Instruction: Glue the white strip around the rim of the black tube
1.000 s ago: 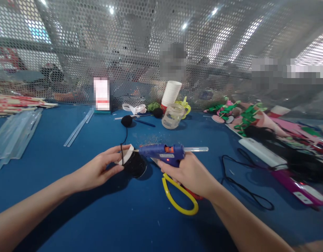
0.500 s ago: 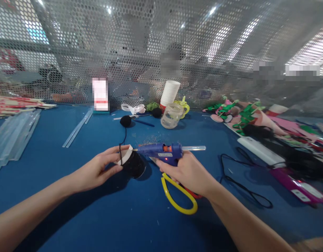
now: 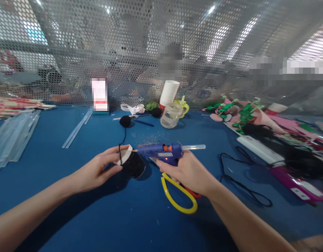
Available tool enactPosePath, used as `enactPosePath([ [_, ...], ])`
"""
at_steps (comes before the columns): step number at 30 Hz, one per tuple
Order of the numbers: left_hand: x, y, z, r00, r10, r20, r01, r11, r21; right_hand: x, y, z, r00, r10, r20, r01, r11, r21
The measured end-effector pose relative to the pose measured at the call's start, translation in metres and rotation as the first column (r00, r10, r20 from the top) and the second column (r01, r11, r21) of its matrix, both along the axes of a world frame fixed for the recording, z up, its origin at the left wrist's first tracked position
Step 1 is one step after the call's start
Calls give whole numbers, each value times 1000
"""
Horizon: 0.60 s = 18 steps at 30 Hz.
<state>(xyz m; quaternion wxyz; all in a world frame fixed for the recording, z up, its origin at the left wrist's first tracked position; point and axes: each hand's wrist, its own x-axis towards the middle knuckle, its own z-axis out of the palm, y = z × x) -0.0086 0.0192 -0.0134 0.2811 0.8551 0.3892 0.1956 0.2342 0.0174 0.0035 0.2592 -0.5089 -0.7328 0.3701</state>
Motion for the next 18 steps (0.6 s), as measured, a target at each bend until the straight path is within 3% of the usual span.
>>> enactPosePath([
  [11, 0, 0, 0, 1000, -1, -11, 1, 1000, 12, 0, -1, -1, 1000, 7, -25, -8, 999, -49],
  [18, -1, 0, -1, 1000, -5, -11, 5, 1000, 14, -1, 0, -1, 999, -26, 42, 26, 1000, 3],
])
